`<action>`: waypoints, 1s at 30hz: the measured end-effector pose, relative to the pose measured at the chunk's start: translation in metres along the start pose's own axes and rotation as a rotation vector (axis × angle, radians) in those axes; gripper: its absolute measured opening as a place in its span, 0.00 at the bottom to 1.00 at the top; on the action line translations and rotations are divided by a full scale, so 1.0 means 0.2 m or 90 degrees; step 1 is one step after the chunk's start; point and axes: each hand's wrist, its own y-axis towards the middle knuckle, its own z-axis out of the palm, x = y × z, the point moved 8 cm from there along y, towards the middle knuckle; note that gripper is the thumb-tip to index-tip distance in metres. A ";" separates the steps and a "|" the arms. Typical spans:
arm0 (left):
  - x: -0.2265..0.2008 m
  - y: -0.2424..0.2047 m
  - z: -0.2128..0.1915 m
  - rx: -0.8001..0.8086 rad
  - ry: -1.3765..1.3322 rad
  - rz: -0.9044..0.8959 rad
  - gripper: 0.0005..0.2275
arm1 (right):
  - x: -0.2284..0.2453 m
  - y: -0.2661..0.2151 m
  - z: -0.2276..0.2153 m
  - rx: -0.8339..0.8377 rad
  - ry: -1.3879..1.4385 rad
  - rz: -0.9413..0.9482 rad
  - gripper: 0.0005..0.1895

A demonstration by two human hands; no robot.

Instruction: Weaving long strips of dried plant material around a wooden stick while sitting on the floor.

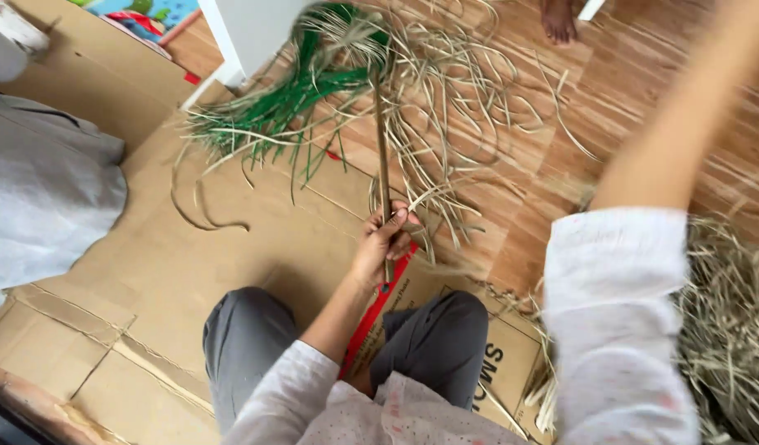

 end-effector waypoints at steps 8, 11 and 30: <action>0.40 0.85 -0.50 -0.048 -0.249 -0.188 0.02 | 0.35 -0.25 0.44 -0.311 0.266 -0.088 0.22; 0.28 1.17 -0.48 -0.093 -0.067 -0.088 0.09 | 0.37 -0.88 0.74 -0.429 0.327 -0.010 0.19; -0.30 -0.09 -1.08 -0.214 0.710 -0.194 0.13 | 1.20 -5.04 1.25 -0.943 -0.455 1.106 0.09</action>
